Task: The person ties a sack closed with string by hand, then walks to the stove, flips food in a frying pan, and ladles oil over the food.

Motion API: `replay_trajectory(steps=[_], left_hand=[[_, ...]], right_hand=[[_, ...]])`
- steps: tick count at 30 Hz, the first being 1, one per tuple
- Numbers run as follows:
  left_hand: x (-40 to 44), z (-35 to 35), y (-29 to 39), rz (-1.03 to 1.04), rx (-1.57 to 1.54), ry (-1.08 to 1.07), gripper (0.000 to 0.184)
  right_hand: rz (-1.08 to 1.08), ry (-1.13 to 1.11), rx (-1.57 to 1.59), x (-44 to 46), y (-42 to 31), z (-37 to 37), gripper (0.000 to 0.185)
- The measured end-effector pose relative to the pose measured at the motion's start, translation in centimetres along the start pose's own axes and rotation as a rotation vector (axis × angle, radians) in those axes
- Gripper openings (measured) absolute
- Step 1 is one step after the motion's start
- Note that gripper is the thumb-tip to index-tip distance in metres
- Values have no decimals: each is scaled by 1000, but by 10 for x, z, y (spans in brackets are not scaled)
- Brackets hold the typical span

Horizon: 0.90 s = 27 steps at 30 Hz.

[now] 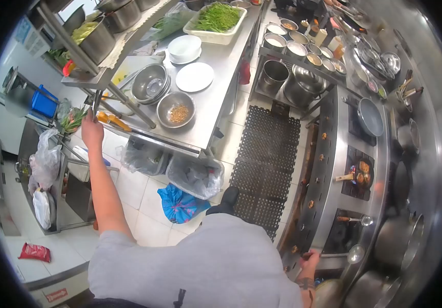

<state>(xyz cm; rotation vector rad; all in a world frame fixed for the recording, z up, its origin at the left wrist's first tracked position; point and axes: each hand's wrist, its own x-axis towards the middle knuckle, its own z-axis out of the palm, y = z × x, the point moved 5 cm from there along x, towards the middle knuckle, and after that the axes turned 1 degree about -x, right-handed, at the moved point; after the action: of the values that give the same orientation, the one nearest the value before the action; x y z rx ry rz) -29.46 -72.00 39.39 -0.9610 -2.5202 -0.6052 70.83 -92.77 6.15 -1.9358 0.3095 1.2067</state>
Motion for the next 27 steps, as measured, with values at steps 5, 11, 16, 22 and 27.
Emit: replay_trajectory(steps=[5, 11, 16, 22, 27], left_hand=[[63, 23, 5, 171, -2, -63, 35], [110, 103, -20, 292, -35, 13, 20], [129, 135, -69, 340, 687, -28, 24], [27, 15, -75, -192, -241, 615, 30], [-38, 21, -101, -717, -697, 625, 30]], right_hand=[[-69, -62, 107, -5, -4, -6, 12], [-224, 10, 245, 21, -1, -16, 11], [-650, 12, 4, -32, -7, 2, 16], [-326, 45, 406, 5, 25, -4, 15], [-275, 65, 201, -3, 22, -4, 11]])
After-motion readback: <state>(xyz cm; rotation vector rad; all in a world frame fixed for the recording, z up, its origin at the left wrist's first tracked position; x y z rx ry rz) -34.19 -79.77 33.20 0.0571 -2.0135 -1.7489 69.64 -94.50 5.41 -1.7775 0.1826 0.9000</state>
